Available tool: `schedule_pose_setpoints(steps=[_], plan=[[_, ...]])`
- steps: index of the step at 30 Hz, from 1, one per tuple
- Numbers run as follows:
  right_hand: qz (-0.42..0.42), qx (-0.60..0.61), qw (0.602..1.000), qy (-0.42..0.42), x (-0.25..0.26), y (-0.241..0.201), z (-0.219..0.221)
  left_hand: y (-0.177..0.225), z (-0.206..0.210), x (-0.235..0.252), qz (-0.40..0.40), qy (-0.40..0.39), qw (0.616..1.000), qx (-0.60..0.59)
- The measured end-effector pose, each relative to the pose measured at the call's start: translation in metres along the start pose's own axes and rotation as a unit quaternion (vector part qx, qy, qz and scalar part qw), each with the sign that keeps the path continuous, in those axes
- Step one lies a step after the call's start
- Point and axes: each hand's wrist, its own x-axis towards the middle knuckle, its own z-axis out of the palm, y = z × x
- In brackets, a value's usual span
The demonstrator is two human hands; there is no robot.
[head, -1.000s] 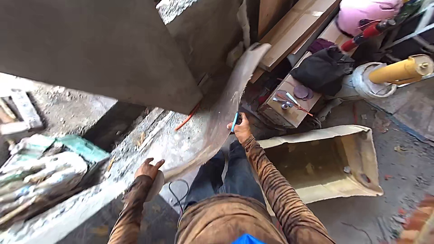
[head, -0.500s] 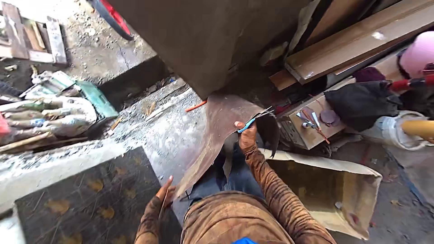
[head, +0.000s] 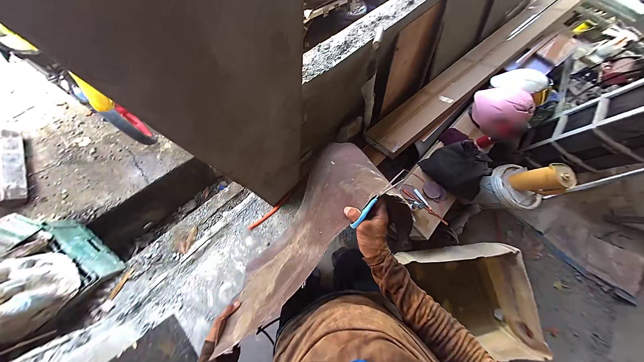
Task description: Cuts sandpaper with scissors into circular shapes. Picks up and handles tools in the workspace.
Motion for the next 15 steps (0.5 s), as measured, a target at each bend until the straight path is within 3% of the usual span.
schedule_pose_setpoints(steps=[4,7,15], plan=[[-0.079,-0.011,0.997,0.004,0.046,-0.040,-0.023,0.029,0.036,0.002,0.054,-0.099,0.990,-0.084],[-0.087,-0.025,0.996,0.009,0.109,-0.054,-0.039,0.057,0.097,-0.007,0.082,-0.141,0.981,-0.102],[0.094,-0.038,0.995,0.010,0.302,-0.021,-0.061,0.130,0.243,-0.037,0.163,-0.066,0.982,0.065]])
